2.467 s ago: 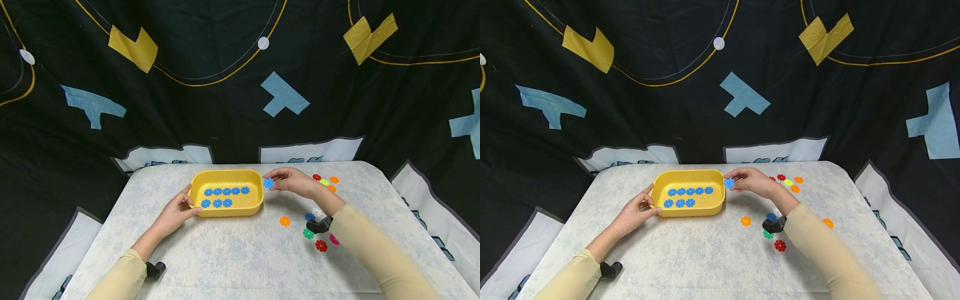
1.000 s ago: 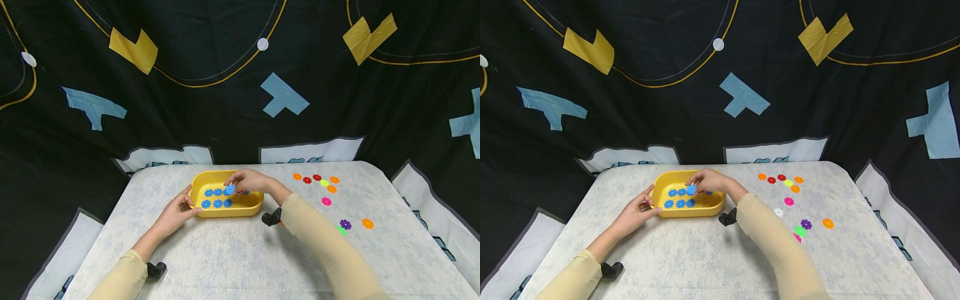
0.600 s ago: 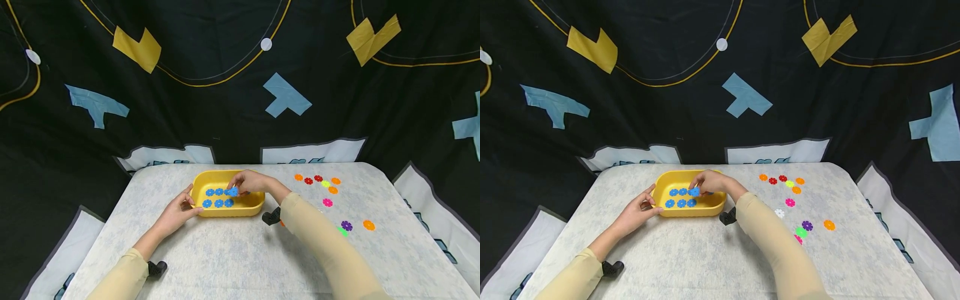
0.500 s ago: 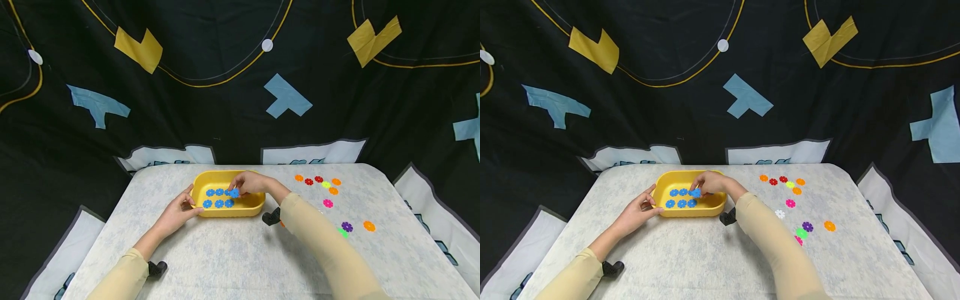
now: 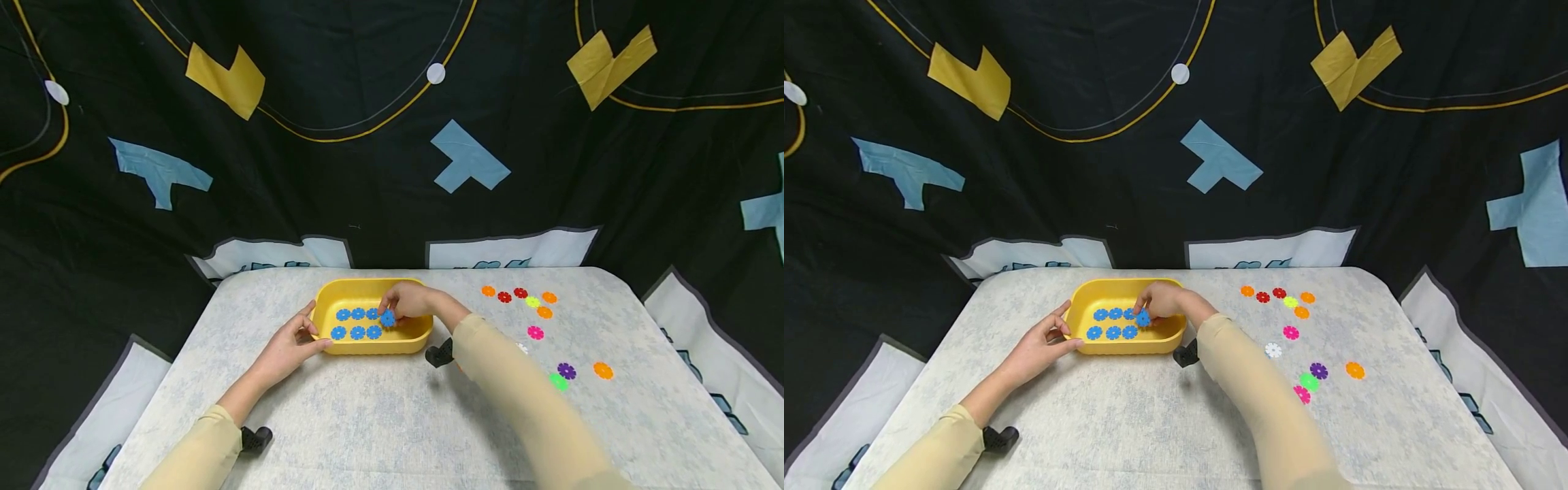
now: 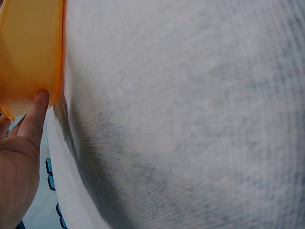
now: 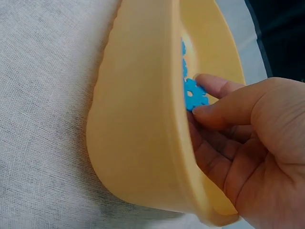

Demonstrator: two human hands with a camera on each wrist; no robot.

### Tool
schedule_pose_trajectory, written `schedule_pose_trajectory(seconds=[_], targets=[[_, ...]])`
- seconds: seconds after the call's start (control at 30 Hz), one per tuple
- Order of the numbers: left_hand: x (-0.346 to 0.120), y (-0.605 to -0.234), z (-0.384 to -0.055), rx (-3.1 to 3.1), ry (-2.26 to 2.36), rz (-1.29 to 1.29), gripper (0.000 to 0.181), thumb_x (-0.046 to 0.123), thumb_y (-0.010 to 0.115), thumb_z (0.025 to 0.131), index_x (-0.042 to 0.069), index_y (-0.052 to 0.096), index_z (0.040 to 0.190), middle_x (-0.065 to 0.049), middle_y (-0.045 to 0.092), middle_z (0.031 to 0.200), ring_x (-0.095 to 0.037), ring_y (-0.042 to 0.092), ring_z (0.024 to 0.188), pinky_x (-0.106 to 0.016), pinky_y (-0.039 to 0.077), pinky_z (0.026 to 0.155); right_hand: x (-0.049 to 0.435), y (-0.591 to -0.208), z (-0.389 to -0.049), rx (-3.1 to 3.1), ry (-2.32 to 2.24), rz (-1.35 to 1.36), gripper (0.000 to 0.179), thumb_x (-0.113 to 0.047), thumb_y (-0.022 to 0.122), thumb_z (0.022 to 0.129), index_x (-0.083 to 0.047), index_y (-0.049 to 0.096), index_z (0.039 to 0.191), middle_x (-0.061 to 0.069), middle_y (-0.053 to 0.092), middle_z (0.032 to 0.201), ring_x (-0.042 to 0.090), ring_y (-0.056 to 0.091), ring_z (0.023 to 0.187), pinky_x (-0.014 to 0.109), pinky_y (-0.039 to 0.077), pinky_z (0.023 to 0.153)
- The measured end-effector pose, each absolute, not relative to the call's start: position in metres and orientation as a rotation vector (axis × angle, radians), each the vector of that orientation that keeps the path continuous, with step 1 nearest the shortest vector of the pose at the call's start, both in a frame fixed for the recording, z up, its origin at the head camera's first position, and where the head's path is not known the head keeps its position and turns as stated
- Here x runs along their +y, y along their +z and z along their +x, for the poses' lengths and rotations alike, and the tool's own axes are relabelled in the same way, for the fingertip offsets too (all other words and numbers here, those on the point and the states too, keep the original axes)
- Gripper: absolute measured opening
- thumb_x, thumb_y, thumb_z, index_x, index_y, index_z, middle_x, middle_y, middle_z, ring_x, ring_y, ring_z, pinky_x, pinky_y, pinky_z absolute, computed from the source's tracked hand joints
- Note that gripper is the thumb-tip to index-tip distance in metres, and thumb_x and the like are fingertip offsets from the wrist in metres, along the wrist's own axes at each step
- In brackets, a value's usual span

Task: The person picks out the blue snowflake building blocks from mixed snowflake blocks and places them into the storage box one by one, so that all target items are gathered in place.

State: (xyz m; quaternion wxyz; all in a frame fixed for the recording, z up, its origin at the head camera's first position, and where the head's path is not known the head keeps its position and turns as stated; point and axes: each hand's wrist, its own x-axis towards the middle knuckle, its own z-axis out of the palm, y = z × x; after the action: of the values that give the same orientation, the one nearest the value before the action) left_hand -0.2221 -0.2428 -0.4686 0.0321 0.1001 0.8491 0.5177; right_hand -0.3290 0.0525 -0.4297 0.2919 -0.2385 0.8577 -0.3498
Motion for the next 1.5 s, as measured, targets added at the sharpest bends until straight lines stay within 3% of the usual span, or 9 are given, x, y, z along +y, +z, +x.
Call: schedule_pose_trajectory(seconds=[0.33,0.67,1.23,1.5], targets=[[-0.251,-0.486,-0.231,2.632,1.573,0.32,0.046,0.036,0.084,0.087,0.005,0.052,0.1,-0.009,0.02,0.169,-0.04,0.05,0.136,-0.048,0.042,0.112,0.047,-0.435,-0.326,2.325,-0.828,-0.645,0.033,0.014,0.054,0.092,-0.003,0.071,0.115,0.008,0.06,0.086,0.023,0.063,0.072,0.031,0.059,0.073],[-0.25,-0.486,-0.231,2.618,1.596,0.328,0.046,0.035,0.084,0.087,0.005,0.051,0.1,-0.009,0.019,0.169,-0.04,0.049,0.136,-0.046,0.043,0.111,0.046,-0.434,-0.323,2.325,-0.789,-0.611,0.031,0.014,0.057,0.091,-0.003,0.07,0.112,0.012,0.063,0.095,0.022,0.061,0.072,0.027,0.057,0.069],[-0.249,-0.485,-0.233,2.613,1.598,0.339,0.045,0.034,0.084,0.088,0.006,0.051,0.1,-0.009,0.018,0.17,-0.04,0.048,0.137,-0.046,0.043,0.112,0.046,-0.434,-0.323,2.344,-0.758,-0.583,0.032,0.013,0.058,0.092,-0.005,0.073,0.112,0.008,0.063,0.093,0.019,0.06,0.07,0.022,0.053,0.063],[-0.25,-0.487,-0.234,2.613,1.59,0.329,0.045,0.034,0.084,0.087,0.006,0.051,0.1,-0.009,0.018,0.17,-0.04,0.049,0.137,-0.046,0.043,0.112,0.046,-0.434,-0.323,2.33,-0.768,-0.575,0.029,0.012,0.059,0.092,-0.004,0.073,0.112,0.013,0.066,0.105,0.02,0.062,0.07,0.024,0.056,0.067]])
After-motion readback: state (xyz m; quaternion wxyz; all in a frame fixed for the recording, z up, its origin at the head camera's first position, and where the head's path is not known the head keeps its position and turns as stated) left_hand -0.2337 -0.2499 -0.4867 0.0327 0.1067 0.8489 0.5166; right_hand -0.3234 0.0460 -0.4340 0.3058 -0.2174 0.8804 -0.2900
